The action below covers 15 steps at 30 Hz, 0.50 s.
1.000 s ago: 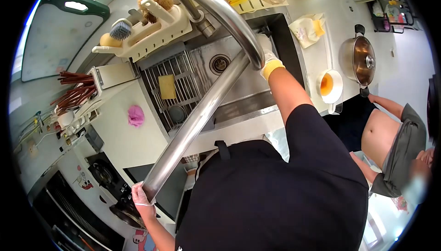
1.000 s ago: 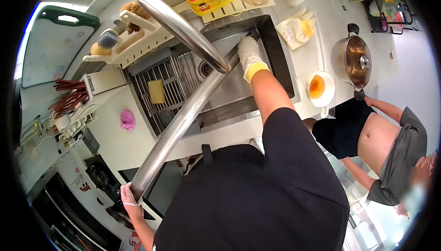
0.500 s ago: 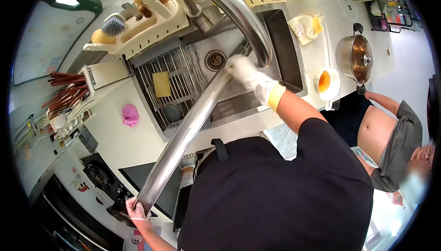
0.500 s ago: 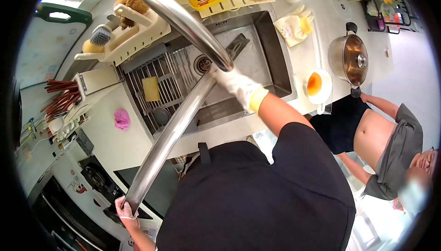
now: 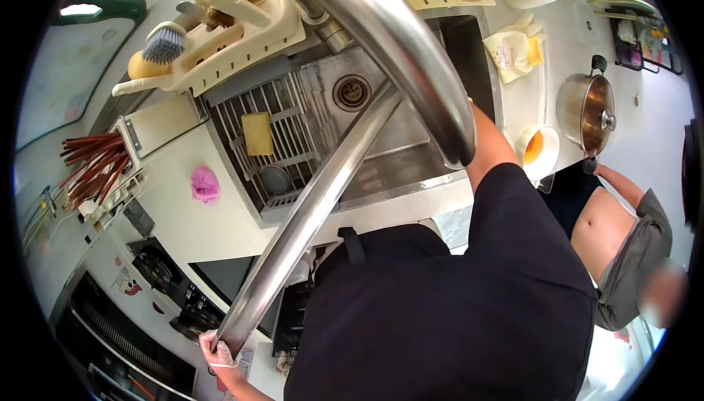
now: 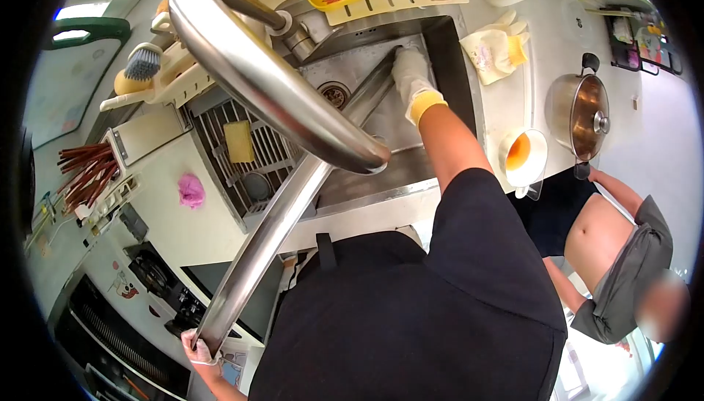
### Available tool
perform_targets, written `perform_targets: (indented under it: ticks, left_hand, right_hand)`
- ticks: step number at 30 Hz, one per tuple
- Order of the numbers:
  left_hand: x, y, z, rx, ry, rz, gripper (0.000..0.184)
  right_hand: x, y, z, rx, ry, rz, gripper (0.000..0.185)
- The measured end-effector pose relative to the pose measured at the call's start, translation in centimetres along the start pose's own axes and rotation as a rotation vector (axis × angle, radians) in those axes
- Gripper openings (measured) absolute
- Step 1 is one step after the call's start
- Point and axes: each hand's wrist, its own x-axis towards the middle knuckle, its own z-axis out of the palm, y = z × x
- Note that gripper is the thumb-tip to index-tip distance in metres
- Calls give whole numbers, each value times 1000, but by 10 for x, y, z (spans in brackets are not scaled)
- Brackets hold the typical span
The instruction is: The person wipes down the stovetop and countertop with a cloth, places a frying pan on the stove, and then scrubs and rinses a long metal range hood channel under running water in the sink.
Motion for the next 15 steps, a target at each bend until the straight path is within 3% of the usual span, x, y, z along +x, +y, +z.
perform_targets:
  ticks: [2,8,10,11,12,14,15]
  left_hand:
    - [5,-8,-5,-4,24,42,59]
    - [11,-5,-11,77,-23,24,58]
    - [10,-4,-8,53,-11,15,58]
    - [9,-5,-7,53,-6,14,58]
    - [10,-4,-5,59,-21,12,58]
    - [10,-5,-2,53,-70,7,55]
    - [9,-17,1,37,-56,2,53]
  right_hand:
    - [-30,-24,-24,82,-150,2,21]
    - [-123,-71,-53,585,-255,-199,18]
    - [-162,-88,-84,667,-296,-307,18]
    - [-166,-91,-90,556,-230,-451,16]
    - [-163,-92,-98,559,-235,-453,16]
    - [-144,-84,-111,824,-217,-141,15]
    - [-111,-74,-91,753,-277,-64,15]
